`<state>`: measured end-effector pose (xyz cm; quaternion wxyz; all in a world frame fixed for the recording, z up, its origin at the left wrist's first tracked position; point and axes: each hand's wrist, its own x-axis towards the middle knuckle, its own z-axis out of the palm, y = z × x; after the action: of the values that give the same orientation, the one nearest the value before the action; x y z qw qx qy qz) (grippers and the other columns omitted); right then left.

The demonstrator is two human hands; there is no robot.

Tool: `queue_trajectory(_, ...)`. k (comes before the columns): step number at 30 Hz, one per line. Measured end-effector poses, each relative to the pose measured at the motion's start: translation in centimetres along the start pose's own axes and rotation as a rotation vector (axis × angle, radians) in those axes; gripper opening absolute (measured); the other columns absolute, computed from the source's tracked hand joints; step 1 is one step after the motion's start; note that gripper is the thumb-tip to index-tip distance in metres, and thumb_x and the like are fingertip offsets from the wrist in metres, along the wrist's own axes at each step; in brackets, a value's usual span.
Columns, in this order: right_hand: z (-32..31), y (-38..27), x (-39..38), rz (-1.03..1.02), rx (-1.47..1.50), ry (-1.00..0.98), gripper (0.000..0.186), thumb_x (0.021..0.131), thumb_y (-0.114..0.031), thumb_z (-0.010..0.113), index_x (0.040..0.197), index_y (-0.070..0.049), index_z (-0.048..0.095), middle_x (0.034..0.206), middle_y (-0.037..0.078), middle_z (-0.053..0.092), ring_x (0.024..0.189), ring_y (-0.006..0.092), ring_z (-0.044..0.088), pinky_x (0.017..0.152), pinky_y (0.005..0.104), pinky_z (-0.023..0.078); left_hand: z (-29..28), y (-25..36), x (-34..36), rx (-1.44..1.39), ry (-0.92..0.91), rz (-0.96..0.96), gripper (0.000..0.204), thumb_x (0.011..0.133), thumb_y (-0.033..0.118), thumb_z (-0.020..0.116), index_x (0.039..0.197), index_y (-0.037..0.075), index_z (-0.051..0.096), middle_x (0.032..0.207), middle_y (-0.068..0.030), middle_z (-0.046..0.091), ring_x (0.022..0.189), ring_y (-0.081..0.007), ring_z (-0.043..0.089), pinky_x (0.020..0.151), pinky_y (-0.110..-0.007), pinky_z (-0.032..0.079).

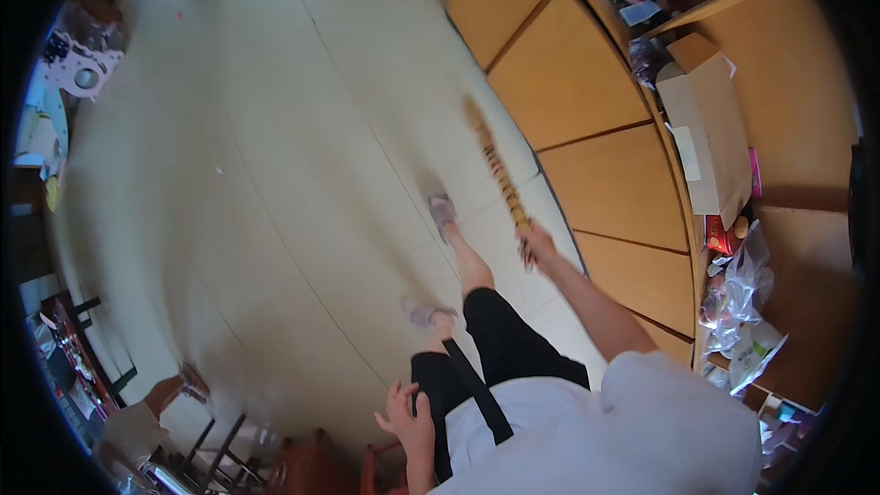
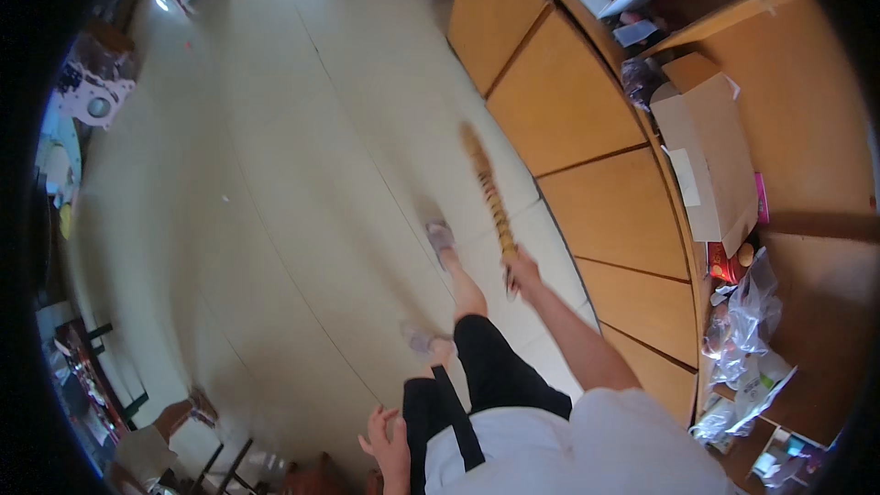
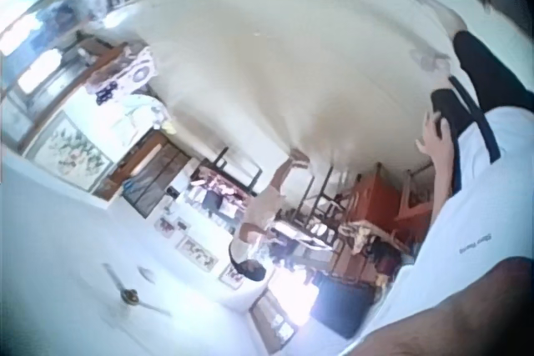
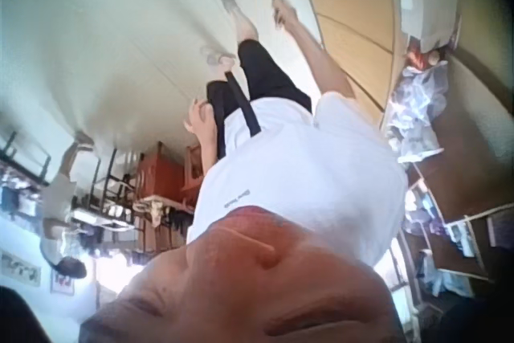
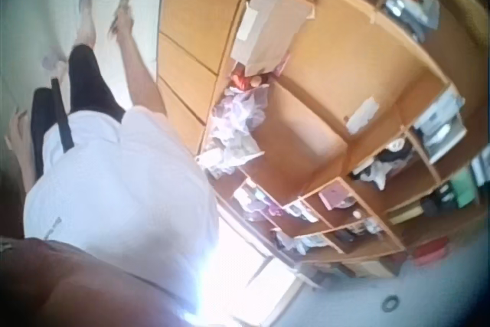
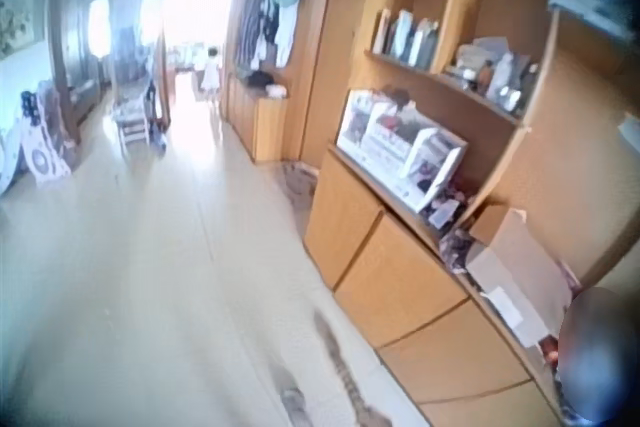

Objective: The person sweeps a tiled floor with a traditional straw broom, moving around furniture and a child's play area. They briefly pause to place a pink toy on a shelf before resuming sweeping.

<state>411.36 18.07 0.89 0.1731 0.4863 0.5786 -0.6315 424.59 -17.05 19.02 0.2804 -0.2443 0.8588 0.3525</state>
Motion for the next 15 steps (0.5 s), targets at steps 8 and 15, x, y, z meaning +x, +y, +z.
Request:
queue_trajectory(8, 9.0, -2.2, 13.7, 0.286, -0.147, 0.008, 0.028, 0.074, -0.025, 0.057, 0.091, -0.007, 0.046, 0.050, 0.008, 0.047, 0.036, 0.0198, 0.048, 0.031, 0.0323, 0.037, 5.3, 8.7, 3.2, 0.019, -0.154, -0.172, 0.023, 0.082, 0.025, 0.056, 0.103, 0.016, 0.060, 0.128, -0.0055, 0.047, 0.122, -0.0208, 0.041, 0.104, -0.056, 0.001)
queue_trajectory(15, 16.3, -10.4, 9.5, 0.404, -0.081, -0.449, 0.042, 0.071, -0.010, 0.056, 0.111, -0.012, 0.042, 0.056, 0.004, 0.042, 0.034, 0.0149, 0.037, 0.028, 0.0276, 0.026, 3.4, 17.7, 6.8, -0.042, -0.004, -0.169, 0.024, 0.083, 0.027, 0.055, 0.104, 0.016, 0.059, 0.128, -0.0048, 0.048, 0.122, -0.0202, 0.041, 0.104, -0.057, -0.001)
